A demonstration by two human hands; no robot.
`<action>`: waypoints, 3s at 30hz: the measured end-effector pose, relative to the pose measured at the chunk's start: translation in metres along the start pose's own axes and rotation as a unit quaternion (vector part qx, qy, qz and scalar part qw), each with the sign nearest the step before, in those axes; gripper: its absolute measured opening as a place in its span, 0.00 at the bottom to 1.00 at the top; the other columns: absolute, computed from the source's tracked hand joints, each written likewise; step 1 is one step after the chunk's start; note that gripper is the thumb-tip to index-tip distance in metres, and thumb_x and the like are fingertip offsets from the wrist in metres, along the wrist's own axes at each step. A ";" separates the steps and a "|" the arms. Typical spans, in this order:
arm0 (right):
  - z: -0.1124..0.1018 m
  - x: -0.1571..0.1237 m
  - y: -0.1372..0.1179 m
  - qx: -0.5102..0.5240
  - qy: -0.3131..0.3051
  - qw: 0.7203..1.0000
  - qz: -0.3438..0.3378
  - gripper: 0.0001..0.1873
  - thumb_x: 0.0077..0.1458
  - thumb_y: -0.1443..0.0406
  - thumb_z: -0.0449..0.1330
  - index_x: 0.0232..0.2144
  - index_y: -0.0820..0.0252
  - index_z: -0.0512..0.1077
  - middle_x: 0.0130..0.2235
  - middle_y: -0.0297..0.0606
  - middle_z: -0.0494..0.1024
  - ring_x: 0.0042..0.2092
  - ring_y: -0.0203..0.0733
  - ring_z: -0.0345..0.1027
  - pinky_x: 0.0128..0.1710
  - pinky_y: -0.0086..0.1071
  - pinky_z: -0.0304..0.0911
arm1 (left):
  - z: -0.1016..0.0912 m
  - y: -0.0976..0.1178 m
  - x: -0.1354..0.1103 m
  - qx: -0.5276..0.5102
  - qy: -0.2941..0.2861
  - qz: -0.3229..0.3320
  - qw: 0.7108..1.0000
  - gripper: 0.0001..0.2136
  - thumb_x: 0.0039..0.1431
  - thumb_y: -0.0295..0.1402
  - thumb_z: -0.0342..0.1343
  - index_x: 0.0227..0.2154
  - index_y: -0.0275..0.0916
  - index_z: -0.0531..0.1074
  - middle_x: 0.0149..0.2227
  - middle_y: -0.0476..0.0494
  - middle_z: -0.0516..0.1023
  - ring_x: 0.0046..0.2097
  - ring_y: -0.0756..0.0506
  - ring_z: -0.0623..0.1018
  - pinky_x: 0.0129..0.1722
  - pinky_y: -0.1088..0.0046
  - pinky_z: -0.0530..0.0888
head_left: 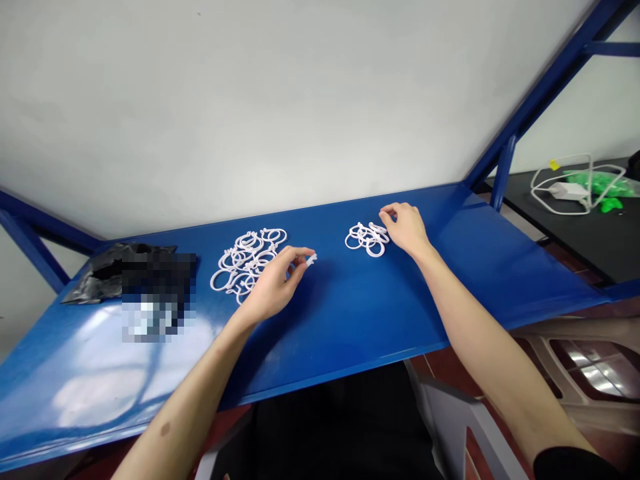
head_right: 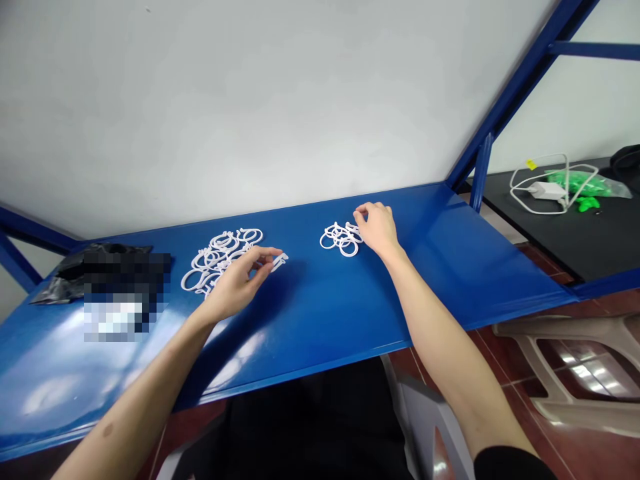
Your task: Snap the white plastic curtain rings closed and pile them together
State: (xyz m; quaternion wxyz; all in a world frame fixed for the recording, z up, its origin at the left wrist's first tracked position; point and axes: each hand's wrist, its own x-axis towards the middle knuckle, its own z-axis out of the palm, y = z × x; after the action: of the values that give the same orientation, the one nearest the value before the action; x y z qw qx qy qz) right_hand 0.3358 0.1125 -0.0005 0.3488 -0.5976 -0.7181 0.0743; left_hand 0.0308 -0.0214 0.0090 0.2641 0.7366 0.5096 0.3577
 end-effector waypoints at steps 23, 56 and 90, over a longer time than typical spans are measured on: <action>0.020 -0.070 -0.092 0.327 -0.228 0.907 -0.139 0.08 0.61 0.61 0.63 0.42 0.57 0.76 0.37 0.35 0.83 0.33 0.36 0.76 0.35 0.31 0.70 | 0.016 0.012 0.002 -0.329 0.053 -0.146 0.932 0.07 0.60 0.37 0.56 0.37 0.40 0.69 0.33 0.48 0.71 0.32 0.48 0.74 0.33 0.67 0.78; 0.027 -0.077 -0.088 0.154 -0.160 0.932 -0.286 0.11 0.70 0.63 0.53 0.39 0.56 0.75 0.38 0.38 0.82 0.38 0.42 0.75 0.39 0.35 0.67 | 0.036 0.017 -0.005 -0.216 0.115 -0.160 0.956 0.16 0.60 0.47 0.61 0.35 0.36 0.78 0.33 0.41 0.84 0.32 0.46 0.81 0.32 0.70 0.79; -0.003 -0.028 -0.038 -0.113 0.021 0.987 -0.114 0.20 0.70 0.62 0.49 0.46 0.61 0.81 0.43 0.48 0.81 0.48 0.57 0.64 0.45 0.48 0.67 | -0.003 -0.035 0.009 0.419 0.098 -0.075 0.899 0.11 0.64 0.32 0.50 0.43 0.38 0.77 0.47 0.34 0.80 0.51 0.30 0.72 0.49 0.53 0.66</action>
State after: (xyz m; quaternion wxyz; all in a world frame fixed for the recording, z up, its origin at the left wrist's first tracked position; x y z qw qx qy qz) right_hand 0.3084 0.0754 0.0098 0.3004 -0.5489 -0.7777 -0.0600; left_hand 0.0110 -0.0008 -0.0135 -0.0940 0.6999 0.6897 0.1601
